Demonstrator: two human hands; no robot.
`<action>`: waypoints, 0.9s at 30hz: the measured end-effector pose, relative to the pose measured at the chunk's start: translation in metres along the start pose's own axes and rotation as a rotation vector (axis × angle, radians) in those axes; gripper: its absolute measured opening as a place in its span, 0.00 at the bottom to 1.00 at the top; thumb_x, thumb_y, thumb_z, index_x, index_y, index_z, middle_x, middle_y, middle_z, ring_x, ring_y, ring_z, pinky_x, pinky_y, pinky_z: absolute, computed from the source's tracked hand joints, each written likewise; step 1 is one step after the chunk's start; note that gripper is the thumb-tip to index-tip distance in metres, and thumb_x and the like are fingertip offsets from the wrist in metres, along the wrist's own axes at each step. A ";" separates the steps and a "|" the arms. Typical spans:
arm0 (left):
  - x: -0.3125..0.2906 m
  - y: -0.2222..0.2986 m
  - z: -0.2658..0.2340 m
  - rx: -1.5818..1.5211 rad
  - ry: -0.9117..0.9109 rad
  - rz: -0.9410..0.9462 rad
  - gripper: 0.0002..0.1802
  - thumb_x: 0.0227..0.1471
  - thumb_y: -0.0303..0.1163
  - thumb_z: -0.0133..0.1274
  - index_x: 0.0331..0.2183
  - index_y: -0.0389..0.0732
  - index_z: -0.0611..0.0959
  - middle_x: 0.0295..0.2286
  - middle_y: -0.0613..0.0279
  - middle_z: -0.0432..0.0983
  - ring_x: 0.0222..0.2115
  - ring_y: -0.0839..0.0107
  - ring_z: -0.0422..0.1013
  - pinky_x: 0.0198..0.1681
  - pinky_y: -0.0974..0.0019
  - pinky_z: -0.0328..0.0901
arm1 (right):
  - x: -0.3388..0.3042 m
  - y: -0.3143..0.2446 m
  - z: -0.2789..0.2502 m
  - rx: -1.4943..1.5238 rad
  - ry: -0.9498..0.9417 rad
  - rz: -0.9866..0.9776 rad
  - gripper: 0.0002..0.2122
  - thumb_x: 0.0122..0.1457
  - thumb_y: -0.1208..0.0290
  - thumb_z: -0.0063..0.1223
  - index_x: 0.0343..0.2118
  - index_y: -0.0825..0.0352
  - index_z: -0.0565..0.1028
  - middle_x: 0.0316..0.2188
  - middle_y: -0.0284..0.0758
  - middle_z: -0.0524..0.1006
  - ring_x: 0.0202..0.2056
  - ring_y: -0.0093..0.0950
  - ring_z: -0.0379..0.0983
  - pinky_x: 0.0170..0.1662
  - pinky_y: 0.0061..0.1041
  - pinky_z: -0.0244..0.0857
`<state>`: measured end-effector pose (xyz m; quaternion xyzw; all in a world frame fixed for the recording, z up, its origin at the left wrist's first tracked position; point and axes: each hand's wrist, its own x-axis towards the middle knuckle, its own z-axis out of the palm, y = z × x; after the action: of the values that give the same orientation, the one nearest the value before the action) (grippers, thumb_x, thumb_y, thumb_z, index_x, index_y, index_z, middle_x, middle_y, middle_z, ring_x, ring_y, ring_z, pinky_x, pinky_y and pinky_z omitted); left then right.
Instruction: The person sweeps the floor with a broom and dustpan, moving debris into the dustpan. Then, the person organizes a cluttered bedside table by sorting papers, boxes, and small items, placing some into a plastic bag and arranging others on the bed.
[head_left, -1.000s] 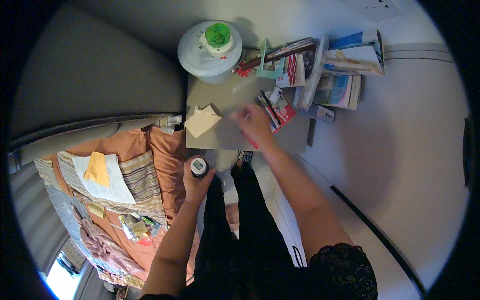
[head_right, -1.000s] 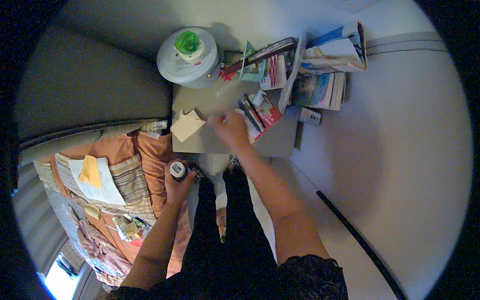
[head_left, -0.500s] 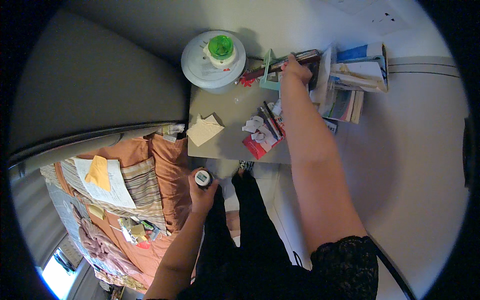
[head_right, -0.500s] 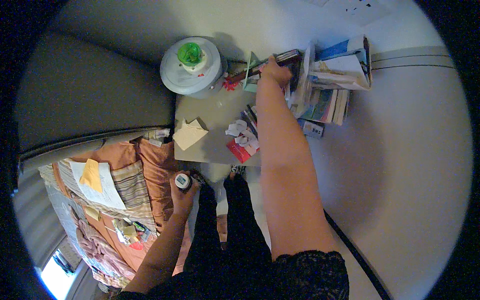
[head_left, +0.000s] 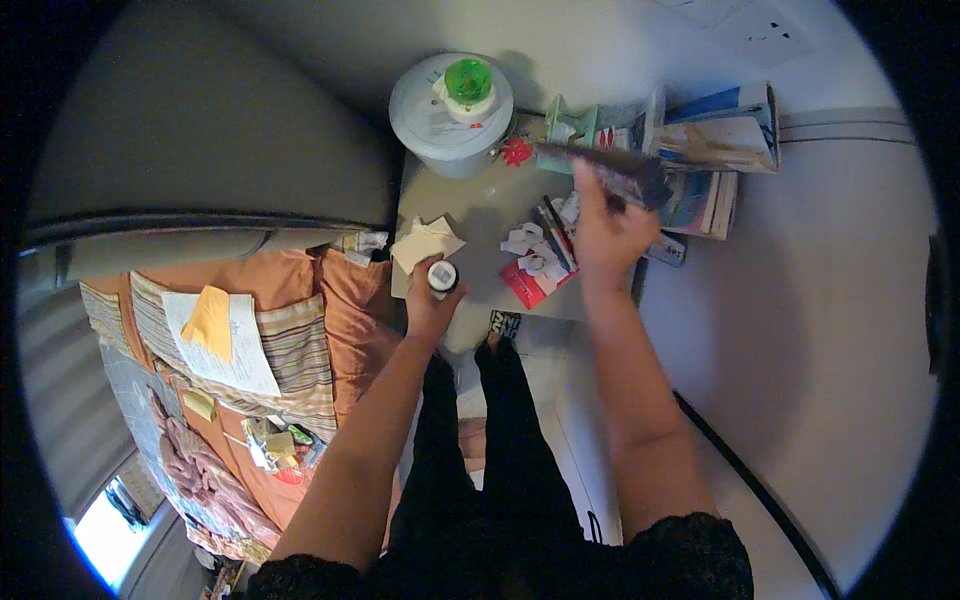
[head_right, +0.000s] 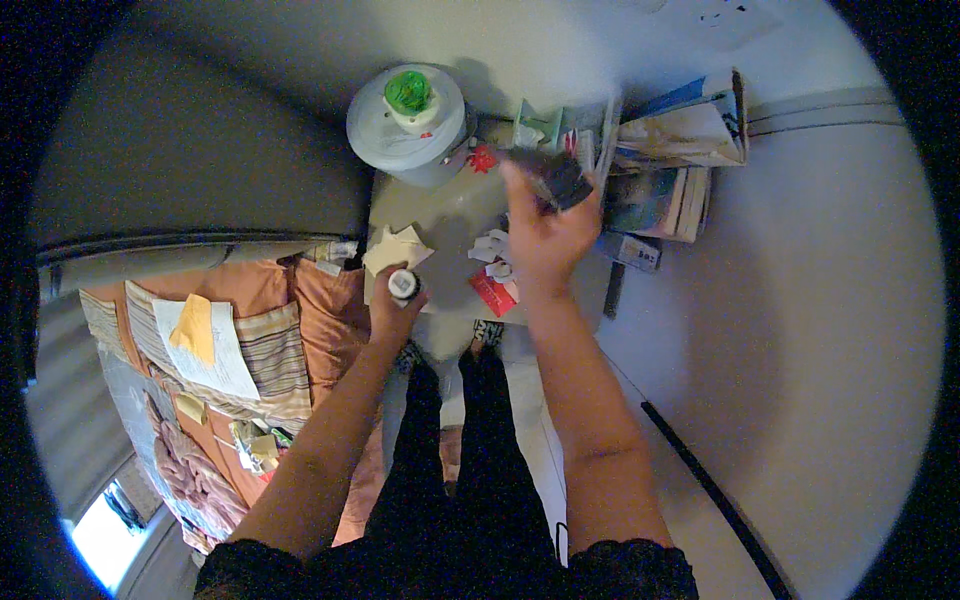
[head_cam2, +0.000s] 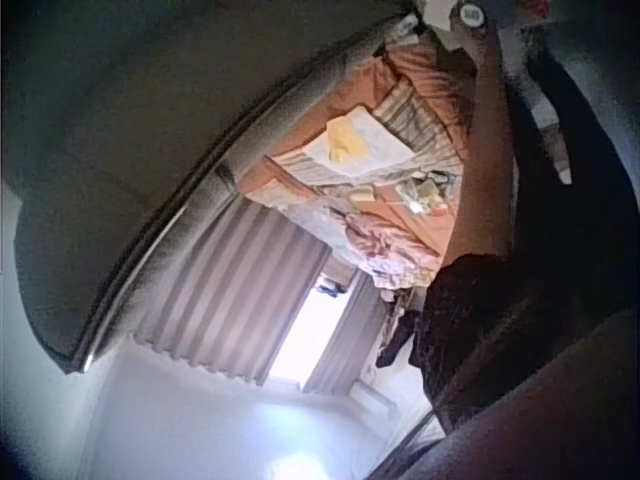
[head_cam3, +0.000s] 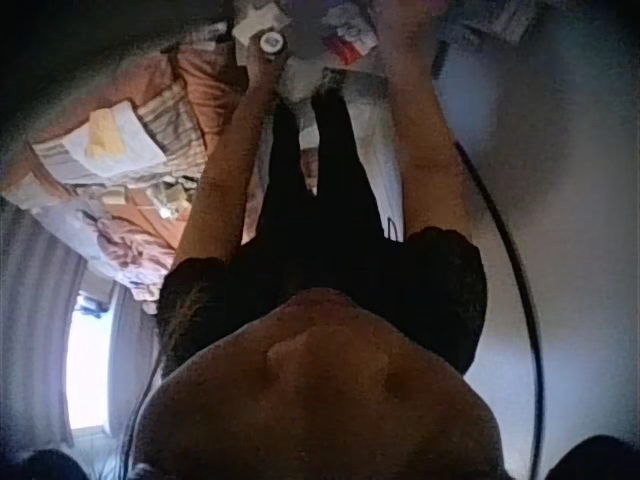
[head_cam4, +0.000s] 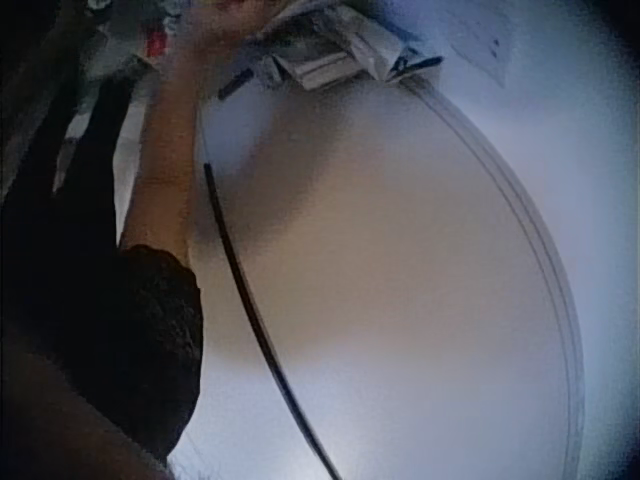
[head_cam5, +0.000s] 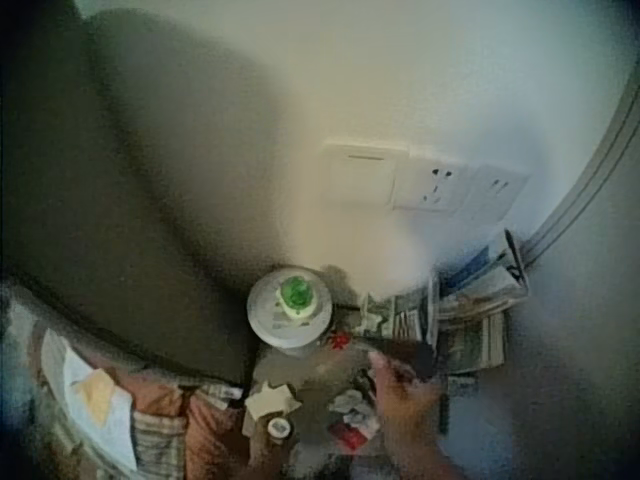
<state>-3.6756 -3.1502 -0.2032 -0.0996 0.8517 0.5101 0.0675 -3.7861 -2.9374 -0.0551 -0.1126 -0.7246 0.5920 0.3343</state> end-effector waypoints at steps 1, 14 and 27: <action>0.010 -0.006 0.006 0.005 -0.001 0.028 0.33 0.33 0.25 0.64 0.45 0.41 0.69 0.40 0.54 0.71 0.42 0.55 0.68 0.47 0.60 0.63 | -0.015 -0.002 -0.007 -0.064 -0.069 0.019 0.10 0.48 0.69 0.61 0.29 0.69 0.75 0.30 0.35 0.77 0.29 0.26 0.72 0.35 0.24 0.65; -0.015 -0.050 -0.003 -0.052 0.100 0.113 0.48 0.32 0.23 0.61 0.55 0.39 0.56 0.48 0.48 0.62 0.48 0.53 0.63 0.53 0.60 0.57 | -0.146 0.065 -0.042 -0.054 -0.461 0.707 0.12 0.59 0.69 0.48 0.41 0.71 0.67 0.30 0.34 0.75 0.32 0.22 0.72 0.37 0.21 0.66; -0.031 0.073 -0.003 -0.171 -0.241 -0.335 0.31 0.48 0.29 0.55 0.52 0.36 0.63 0.27 0.63 0.71 0.21 0.78 0.66 0.21 0.72 0.62 | -0.050 0.143 0.025 -0.560 -0.777 0.393 0.19 0.52 0.72 0.49 0.48 0.70 0.68 0.40 0.43 0.74 0.39 0.34 0.73 0.41 0.31 0.67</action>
<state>-3.6626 -3.1155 -0.1324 -0.1834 0.7625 0.5705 0.2439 -3.7969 -2.9455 -0.2082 -0.1033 -0.8912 0.4251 -0.1199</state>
